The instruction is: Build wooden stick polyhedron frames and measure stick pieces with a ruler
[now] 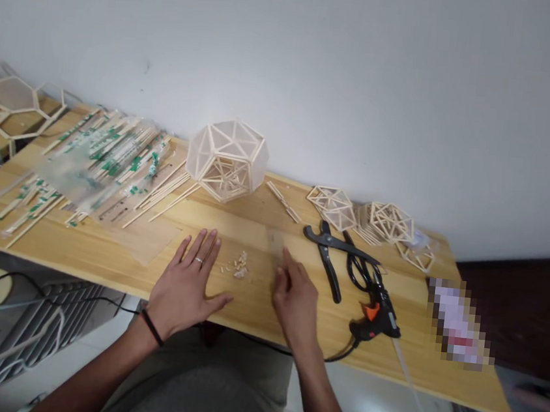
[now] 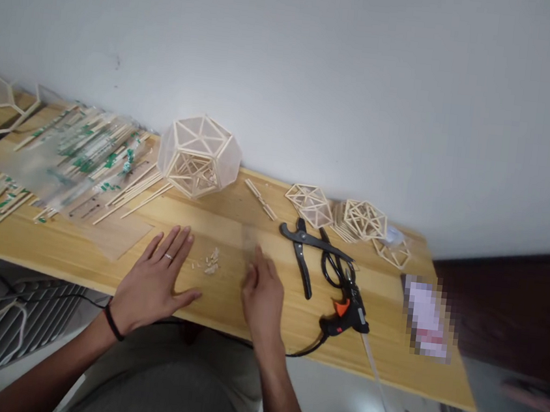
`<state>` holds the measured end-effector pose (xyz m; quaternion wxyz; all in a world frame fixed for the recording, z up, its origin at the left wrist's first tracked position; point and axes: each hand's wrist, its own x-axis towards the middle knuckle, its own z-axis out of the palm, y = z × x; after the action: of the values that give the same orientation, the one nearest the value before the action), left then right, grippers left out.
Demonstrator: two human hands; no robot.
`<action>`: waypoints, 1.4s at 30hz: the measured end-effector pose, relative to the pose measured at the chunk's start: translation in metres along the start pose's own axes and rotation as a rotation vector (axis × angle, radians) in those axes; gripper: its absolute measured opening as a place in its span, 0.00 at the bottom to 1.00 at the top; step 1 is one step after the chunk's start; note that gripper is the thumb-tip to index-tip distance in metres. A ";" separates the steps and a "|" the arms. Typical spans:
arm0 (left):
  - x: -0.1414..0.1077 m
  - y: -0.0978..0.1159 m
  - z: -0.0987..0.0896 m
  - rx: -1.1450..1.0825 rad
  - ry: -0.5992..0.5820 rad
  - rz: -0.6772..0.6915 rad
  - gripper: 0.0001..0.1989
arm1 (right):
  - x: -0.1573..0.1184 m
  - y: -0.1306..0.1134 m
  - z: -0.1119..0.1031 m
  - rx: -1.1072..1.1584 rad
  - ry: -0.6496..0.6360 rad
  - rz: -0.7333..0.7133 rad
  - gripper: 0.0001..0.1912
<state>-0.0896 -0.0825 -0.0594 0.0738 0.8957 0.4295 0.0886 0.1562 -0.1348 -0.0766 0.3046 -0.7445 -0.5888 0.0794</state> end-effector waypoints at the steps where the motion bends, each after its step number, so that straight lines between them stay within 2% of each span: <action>1: 0.000 0.000 0.000 0.003 -0.003 0.000 0.50 | -0.004 -0.008 0.006 0.007 -0.011 -0.005 0.24; 4: 0.001 0.000 -0.002 0.002 -0.016 0.000 0.50 | -0.017 -0.031 0.018 0.003 -0.052 -0.005 0.24; 6: 0.000 0.001 -0.003 -0.010 -0.018 -0.003 0.49 | -0.021 -0.036 0.018 0.013 -0.080 -0.008 0.24; 11: 0.000 0.002 -0.003 -0.038 -0.018 -0.011 0.49 | 0.002 -0.013 0.006 0.020 -0.031 -0.021 0.25; 14: 0.000 0.002 -0.003 -0.044 -0.022 -0.020 0.49 | 0.019 -0.005 0.007 -0.043 -0.036 -0.029 0.25; 17: 0.000 0.003 -0.003 -0.045 -0.026 -0.026 0.49 | 0.016 -0.017 0.016 -0.091 -0.073 -0.060 0.25; 21: 0.001 0.003 -0.004 -0.042 -0.037 -0.022 0.48 | -0.003 -0.039 0.022 -0.092 -0.111 -0.083 0.24; 24: 0.002 0.003 -0.004 -0.041 -0.027 -0.021 0.49 | -0.011 -0.037 0.011 -0.016 -0.132 -0.081 0.24; 29: 0.001 0.002 -0.002 -0.043 -0.019 -0.017 0.49 | -0.021 0.001 -0.030 0.047 -0.088 0.031 0.24; 32: 0.000 0.002 -0.001 -0.049 -0.025 -0.017 0.49 | -0.027 0.014 -0.040 0.023 -0.088 0.019 0.24; 35: 0.000 0.003 -0.002 -0.054 -0.022 -0.021 0.49 | -0.017 0.004 -0.024 0.032 -0.104 -0.066 0.23; 39: 0.000 0.004 -0.004 -0.051 -0.033 -0.023 0.49 | 0.016 -0.024 0.011 0.026 -0.192 -0.139 0.25; 42: 0.001 0.004 -0.004 -0.035 -0.044 -0.028 0.50 | 0.028 -0.035 0.023 0.002 -0.217 -0.172 0.26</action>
<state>-0.0873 -0.0838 -0.0544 0.1002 0.8900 0.4384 0.0752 0.1243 -0.0959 -0.0690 0.2457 -0.6781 -0.6797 0.1338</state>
